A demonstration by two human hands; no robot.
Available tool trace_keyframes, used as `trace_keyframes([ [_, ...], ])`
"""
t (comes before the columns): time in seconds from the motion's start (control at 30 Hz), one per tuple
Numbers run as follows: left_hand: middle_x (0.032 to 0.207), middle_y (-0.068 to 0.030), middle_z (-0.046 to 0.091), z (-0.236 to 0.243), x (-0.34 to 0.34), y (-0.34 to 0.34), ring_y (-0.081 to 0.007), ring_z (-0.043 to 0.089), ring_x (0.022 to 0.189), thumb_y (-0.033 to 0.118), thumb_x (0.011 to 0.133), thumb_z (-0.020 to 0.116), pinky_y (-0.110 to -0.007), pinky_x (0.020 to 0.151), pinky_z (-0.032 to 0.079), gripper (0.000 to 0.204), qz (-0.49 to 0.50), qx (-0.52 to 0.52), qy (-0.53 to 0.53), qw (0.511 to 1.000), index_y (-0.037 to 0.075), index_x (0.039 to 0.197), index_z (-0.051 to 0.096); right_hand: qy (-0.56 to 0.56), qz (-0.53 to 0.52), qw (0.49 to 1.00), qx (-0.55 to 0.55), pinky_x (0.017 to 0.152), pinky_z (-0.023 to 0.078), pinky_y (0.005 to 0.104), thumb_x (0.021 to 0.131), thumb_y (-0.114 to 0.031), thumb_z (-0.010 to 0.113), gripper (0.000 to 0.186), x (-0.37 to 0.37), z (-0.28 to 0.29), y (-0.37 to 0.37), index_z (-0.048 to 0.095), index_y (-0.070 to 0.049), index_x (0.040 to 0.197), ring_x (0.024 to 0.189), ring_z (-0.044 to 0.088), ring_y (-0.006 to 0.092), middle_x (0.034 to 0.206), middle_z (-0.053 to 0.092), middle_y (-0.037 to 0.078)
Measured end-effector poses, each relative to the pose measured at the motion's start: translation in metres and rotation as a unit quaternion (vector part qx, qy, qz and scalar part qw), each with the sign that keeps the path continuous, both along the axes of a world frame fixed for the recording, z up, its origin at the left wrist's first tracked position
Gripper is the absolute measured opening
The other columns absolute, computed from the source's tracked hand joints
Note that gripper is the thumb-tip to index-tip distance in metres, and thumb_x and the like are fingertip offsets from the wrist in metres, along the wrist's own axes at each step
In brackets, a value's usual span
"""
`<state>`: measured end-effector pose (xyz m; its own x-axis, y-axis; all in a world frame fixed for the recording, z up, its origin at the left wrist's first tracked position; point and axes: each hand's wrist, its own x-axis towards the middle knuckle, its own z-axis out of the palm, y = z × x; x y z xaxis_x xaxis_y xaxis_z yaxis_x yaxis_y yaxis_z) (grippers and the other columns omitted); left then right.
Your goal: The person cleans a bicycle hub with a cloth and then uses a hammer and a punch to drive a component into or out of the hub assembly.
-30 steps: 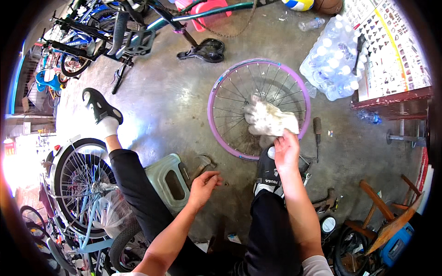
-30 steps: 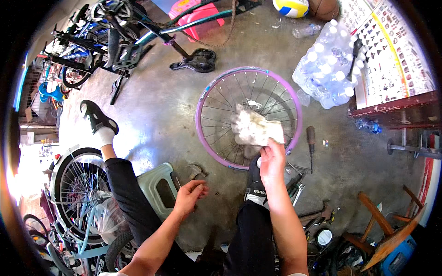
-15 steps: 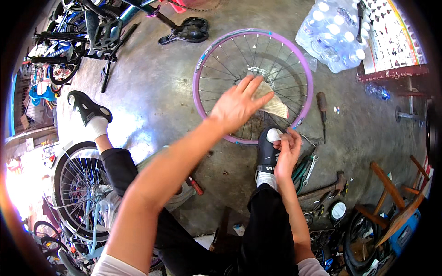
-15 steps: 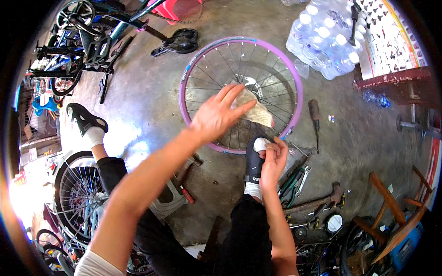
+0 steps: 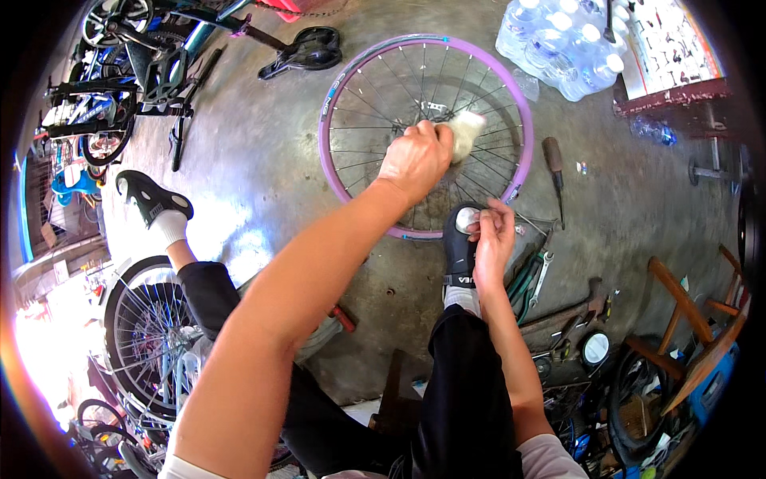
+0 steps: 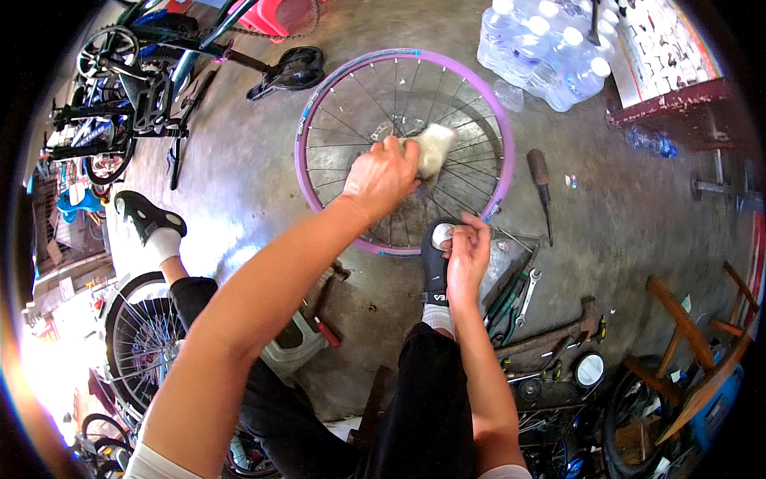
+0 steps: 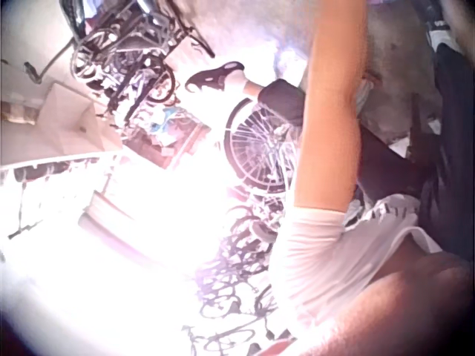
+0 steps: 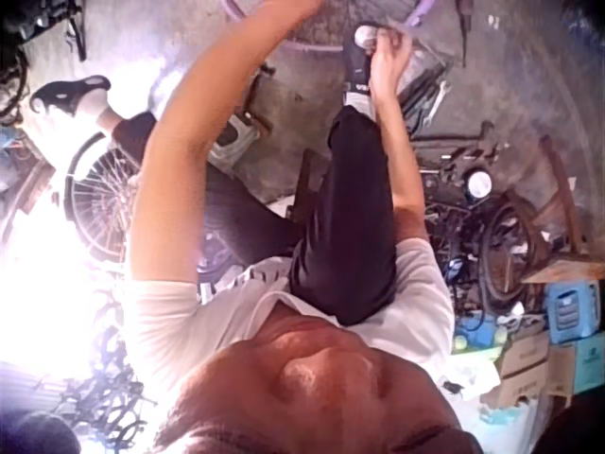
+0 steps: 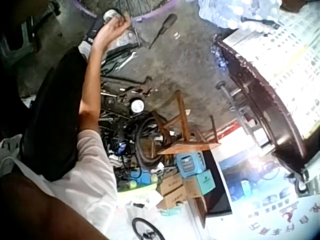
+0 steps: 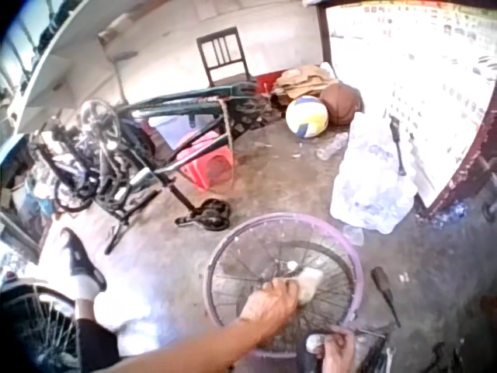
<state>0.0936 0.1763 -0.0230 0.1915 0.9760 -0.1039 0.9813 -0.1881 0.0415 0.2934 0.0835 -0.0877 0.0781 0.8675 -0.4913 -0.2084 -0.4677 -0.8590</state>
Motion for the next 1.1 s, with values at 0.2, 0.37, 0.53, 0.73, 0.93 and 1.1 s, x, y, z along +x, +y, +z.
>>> trace_keyframes([
  [0.2, 0.108, -0.0194, 0.060, 0.004, 0.011, -0.007, -0.0392, 0.070, 0.097, 0.031, 0.081, 0.087, -0.047, 0.073, 0.063, 0.054, 0.094, -0.010, -0.042, 0.995, 0.006, 0.116, 0.055, -0.009, 0.022, 1.000, 0.001, 0.063, 0.047, 0.0230, 0.104, -0.011, 0.060, 0.018, -0.002, -0.003, 0.005, 0.064, -0.004, 0.120, 0.076, 0.061, 0.0080, 0.095, 0.065, 0.001],
  [0.37, 0.113, -0.0170, 0.059, 0.012, -0.001, -0.018, -0.0396, 0.068, 0.101, 0.032, 0.080, 0.088, -0.049, 0.079, 0.060, 0.063, 0.126, -0.004, -0.101, 0.987, 0.013, 0.131, 0.055, -0.087, 0.051, 0.993, 0.068, 0.073, 0.051, 0.0272, 0.102, -0.020, 0.069, 0.032, -0.014, 0.001, 0.052, 0.063, 0.001, 0.125, 0.081, 0.062, 0.0122, 0.105, 0.068, 0.006],
  [0.53, 0.114, -0.0163, 0.062, 0.010, -0.014, -0.040, -0.0406, 0.068, 0.102, 0.022, 0.083, 0.084, -0.048, 0.081, 0.058, 0.063, 0.129, 0.089, -0.191, 0.969, 0.014, 0.138, 0.055, -0.125, 0.097, 0.980, 0.125, 0.071, 0.052, 0.0292, 0.096, -0.021, 0.075, 0.027, -0.048, 0.015, 0.110, 0.068, 0.000, 0.112, 0.077, 0.063, 0.0129, 0.091, 0.069, 0.006],
  [0.73, 0.100, -0.0167, 0.064, 0.003, -0.024, -0.051, -0.0387, 0.067, 0.094, 0.005, 0.085, 0.074, -0.047, 0.079, 0.056, 0.025, 0.150, 0.093, -0.224, 0.958, 0.005, 0.107, 0.063, -0.214, 0.099, 0.943, 0.236, 0.062, 0.051, 0.0308, 0.089, -0.011, 0.080, 0.017, -0.067, 0.048, 0.108, 0.066, -0.002, 0.096, 0.064, 0.060, 0.0130, 0.079, 0.067, 0.004],
  [0.93, 0.091, -0.0186, 0.063, 0.010, -0.013, -0.107, -0.0425, 0.065, 0.087, 0.002, 0.088, 0.068, -0.051, 0.076, 0.053, 0.014, 0.241, 0.121, -0.323, 0.907, 0.004, 0.100, 0.061, -0.205, 0.189, 0.878, 0.390, 0.060, 0.050, 0.0302, 0.089, -0.005, 0.079, 0.015, -0.080, 0.075, 0.078, 0.066, -0.002, 0.093, 0.064, 0.062, 0.0156, 0.079, 0.064, 0.008],
  [1.1, 0.098, -0.0201, 0.065, -0.006, -0.005, -0.165, -0.0420, 0.067, 0.089, 0.000, 0.090, 0.066, -0.050, 0.077, 0.054, 0.023, 0.377, 0.037, -0.371, 0.848, 0.001, 0.113, 0.062, -0.256, 0.339, 0.742, 0.519, 0.062, 0.046, 0.0401, 0.084, -0.012, 0.079, 0.018, -0.081, 0.078, 0.046, 0.064, -0.010, 0.095, 0.068, 0.063, 0.0260, 0.076, 0.060, 0.005],
])
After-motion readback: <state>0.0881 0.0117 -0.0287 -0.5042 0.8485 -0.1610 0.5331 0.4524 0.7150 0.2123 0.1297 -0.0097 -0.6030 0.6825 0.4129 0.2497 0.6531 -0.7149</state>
